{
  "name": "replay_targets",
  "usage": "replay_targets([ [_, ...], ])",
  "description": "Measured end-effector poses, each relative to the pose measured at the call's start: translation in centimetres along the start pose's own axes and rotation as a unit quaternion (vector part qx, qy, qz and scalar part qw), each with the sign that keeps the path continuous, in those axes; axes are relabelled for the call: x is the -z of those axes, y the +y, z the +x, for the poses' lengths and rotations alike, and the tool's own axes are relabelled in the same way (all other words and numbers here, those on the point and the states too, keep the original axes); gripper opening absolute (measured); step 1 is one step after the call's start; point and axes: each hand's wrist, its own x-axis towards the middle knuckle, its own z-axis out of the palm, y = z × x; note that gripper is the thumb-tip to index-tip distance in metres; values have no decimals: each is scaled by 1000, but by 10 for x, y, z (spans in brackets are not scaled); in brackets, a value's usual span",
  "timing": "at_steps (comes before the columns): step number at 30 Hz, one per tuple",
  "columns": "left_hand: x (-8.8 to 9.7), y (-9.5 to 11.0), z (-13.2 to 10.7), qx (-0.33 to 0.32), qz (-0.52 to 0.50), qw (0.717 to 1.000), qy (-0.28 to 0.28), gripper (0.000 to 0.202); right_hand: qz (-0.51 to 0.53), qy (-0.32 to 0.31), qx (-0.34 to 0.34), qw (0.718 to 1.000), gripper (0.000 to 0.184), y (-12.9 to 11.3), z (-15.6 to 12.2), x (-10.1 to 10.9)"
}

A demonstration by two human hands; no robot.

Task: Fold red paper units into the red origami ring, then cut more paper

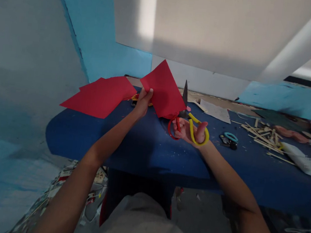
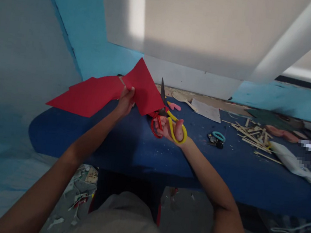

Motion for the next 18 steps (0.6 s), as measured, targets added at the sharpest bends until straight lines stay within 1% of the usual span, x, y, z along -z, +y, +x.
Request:
replay_targets([
  [3, 3, 0, 3, -32, 7, 999, 17, 29, 12, 0, -21, 1000, 85, -2, 1, 4],
  [5, 4, 1, 5, -41, 19, 999, 21, 24, 21, -3, -29, 999, 88, -3, -1, 5],
  [7, 2, 2, 4, -37, 31, 999, 19, 18, 35, -7, -21, 999, 90, -3, -2, 5],
  [9, -1, 2, 0, -24, 30, 999, 18, 18, 52, -12, -10, 999, 92, 1, -1, 3],
  [13, -5, -3, -8, -8, 14, 1000, 4, 30, 66, -23, -5, 998, 97, 10, 6, -1],
  [15, -2, -6, -8, -15, 21, 1000, -5, 34, 65, -24, -3, 998, 95, 11, 9, -1],
  [18, 4, -11, -2, -34, 31, 999, -2, 37, 63, -24, 5, 998, 95, 8, 9, 0],
])
